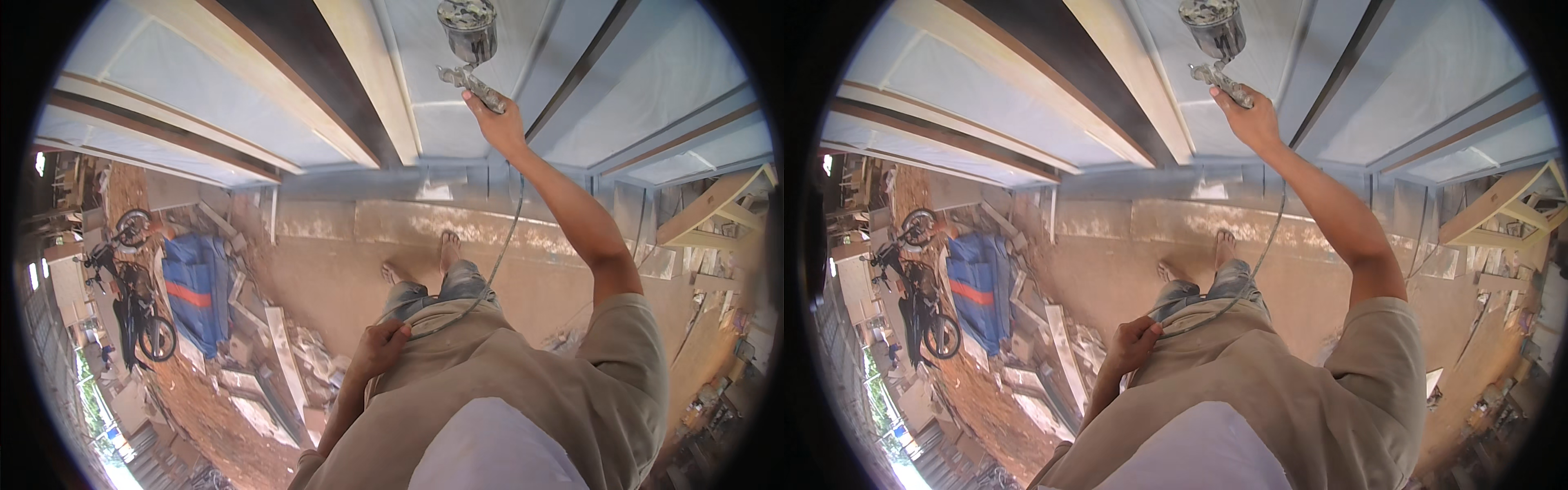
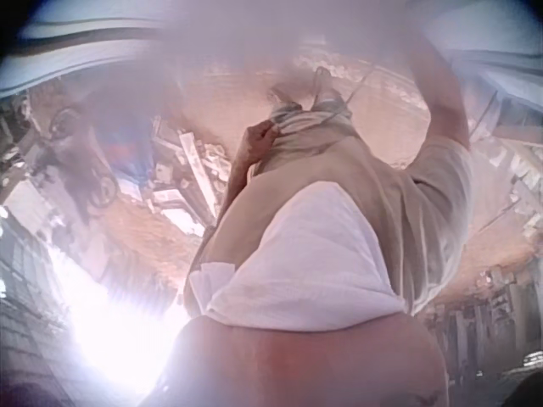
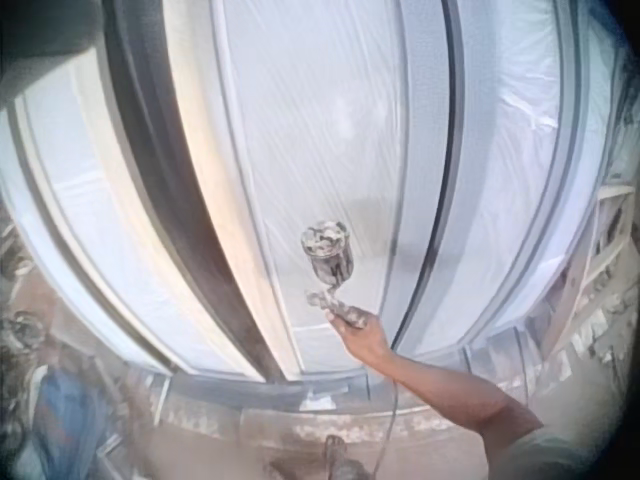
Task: The person uses a spray gun to apply a coat of paint to a large, white, rectangular wooden frame standing upright in a workshop. They move the spray gun in steady vertical and horizontal strokes to cover the surface evenly.
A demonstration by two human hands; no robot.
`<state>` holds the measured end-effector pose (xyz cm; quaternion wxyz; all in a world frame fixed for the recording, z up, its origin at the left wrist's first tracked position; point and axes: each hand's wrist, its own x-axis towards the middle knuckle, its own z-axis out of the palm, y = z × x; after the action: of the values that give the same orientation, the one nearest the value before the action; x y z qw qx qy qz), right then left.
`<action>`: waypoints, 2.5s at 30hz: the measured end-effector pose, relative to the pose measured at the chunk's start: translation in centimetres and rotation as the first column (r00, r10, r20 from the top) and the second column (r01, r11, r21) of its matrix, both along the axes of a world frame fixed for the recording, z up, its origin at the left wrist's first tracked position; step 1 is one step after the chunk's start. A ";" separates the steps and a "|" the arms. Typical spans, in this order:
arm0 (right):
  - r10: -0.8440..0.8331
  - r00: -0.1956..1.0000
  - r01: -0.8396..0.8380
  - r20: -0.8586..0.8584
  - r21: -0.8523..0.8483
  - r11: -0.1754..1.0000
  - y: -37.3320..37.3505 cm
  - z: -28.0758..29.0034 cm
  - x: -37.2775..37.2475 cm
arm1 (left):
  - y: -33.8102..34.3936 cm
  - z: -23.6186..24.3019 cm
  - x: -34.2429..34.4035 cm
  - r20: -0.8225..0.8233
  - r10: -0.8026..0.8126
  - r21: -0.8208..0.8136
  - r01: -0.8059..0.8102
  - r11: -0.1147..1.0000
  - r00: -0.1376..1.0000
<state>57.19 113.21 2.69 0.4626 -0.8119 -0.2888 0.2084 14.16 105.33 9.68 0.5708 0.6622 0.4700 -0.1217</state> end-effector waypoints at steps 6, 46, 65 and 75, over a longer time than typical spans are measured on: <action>-0.044 0.993 0.039 -0.111 -0.042 0.998 -0.7 -13.2 -2.0 | -1.1 -1.0 0.4 -0.122 0.014 -0.112 -0.027 0.993 0.992; -0.229 0.970 0.219 -0.076 -0.124 0.968 -0.4 -25.1 -12.2 | 4.5 -8.3 -7.6 -0.101 0.017 -0.145 -0.032 0.989 0.995; -0.521 0.786 0.360 0.332 0.440 0.823 5.6 27.9 -16.4 | 19.0 -0.5 -18.2 0.462 -0.380 0.366 0.218 0.905 0.801; -0.602 0.691 0.135 0.400 0.747 0.651 6.8 45.1 -14.0 | 19.3 0.8 -16.7 0.533 -0.349 0.357 0.170 0.919 0.771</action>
<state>43.14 119.97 47.79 0.6326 -0.6539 -0.2941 -0.2929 -2.57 124.59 10.49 0.5621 0.8019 0.1861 0.0798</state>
